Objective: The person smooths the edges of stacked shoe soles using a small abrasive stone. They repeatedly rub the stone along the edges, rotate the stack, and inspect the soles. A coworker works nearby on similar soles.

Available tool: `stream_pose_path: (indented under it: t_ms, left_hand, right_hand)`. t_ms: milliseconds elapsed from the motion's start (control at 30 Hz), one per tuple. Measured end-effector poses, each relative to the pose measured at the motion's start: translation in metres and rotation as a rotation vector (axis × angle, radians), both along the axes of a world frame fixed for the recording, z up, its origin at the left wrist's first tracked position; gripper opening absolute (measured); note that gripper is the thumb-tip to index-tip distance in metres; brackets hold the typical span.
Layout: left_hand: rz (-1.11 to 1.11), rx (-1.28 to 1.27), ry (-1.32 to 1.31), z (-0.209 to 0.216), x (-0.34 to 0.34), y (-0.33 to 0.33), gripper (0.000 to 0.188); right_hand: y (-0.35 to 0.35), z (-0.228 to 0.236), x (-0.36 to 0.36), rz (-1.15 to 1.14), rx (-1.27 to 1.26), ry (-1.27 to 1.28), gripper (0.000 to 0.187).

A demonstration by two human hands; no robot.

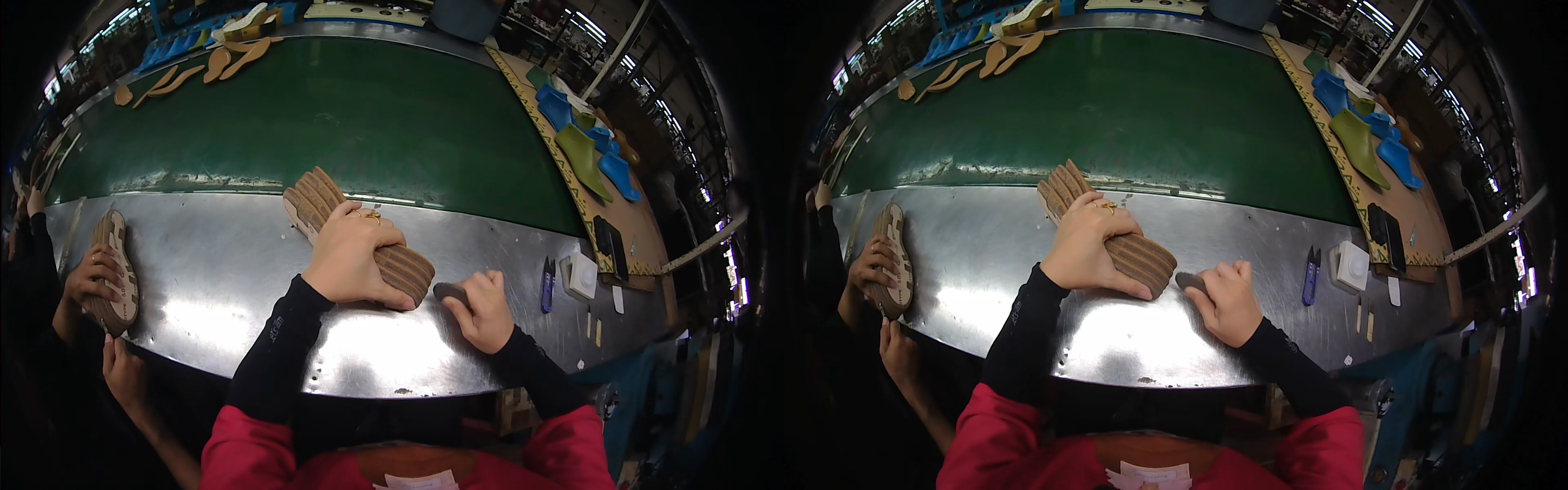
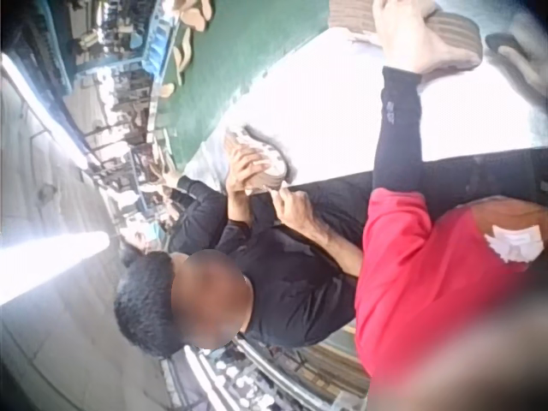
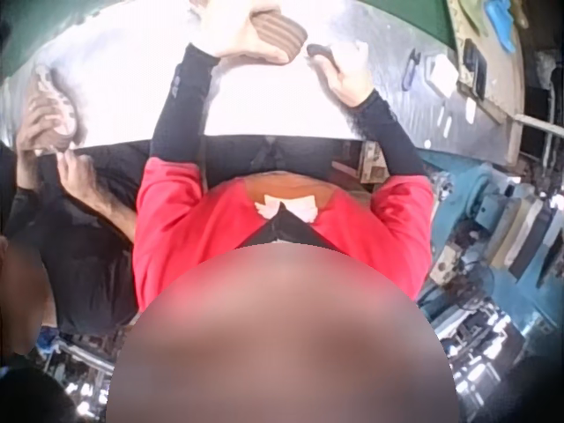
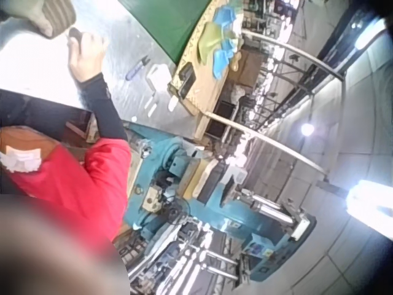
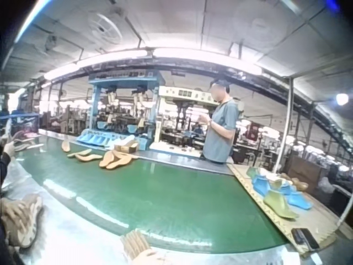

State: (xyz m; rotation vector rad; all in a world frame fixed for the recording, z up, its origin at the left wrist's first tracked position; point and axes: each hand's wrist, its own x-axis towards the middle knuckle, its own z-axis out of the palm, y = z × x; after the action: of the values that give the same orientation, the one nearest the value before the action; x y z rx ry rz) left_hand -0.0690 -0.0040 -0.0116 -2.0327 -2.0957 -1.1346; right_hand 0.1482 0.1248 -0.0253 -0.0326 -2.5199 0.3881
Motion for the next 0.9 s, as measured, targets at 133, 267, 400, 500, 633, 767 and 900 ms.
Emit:
stream_pose_path:
  t_ms: [133,267,400,500,633,767,900]
  left_hand:
    - [0.011,-0.076,0.003,0.002,0.001,-0.002,0.061]
    - [-0.027,-0.030,0.014,0.000,-0.001,-0.001,0.063]
    - [-0.023,0.027,0.022,-0.003,-0.001,0.000,0.064]
    - [0.002,0.039,0.049,-0.002,0.000,0.000,0.065]
    - [0.040,-0.121,0.022,0.003,0.000,-0.002,0.065]
    - [0.009,-0.032,0.027,0.002,0.000,0.000,0.064]
    - [-0.038,0.013,0.019,-0.003,0.000,0.001,0.063]
  right_hand:
    - [0.003,0.019,-0.035,-0.017,-0.017,0.138,0.013]
    - [-0.005,0.000,-0.042,-0.027,-0.087,0.149,0.013]
    - [0.002,-0.014,-0.005,-0.074,-0.074,0.016,0.013]
    - [0.013,-0.003,-0.008,-0.091,-0.044,0.041,0.011]
    - [0.008,0.017,-0.054,-0.017,-0.045,0.098,0.012]
    - [0.001,0.013,-0.055,-0.039,-0.078,0.135,0.011]
    - [-0.001,-0.017,-0.014,-0.184,-0.135,0.088,0.012]
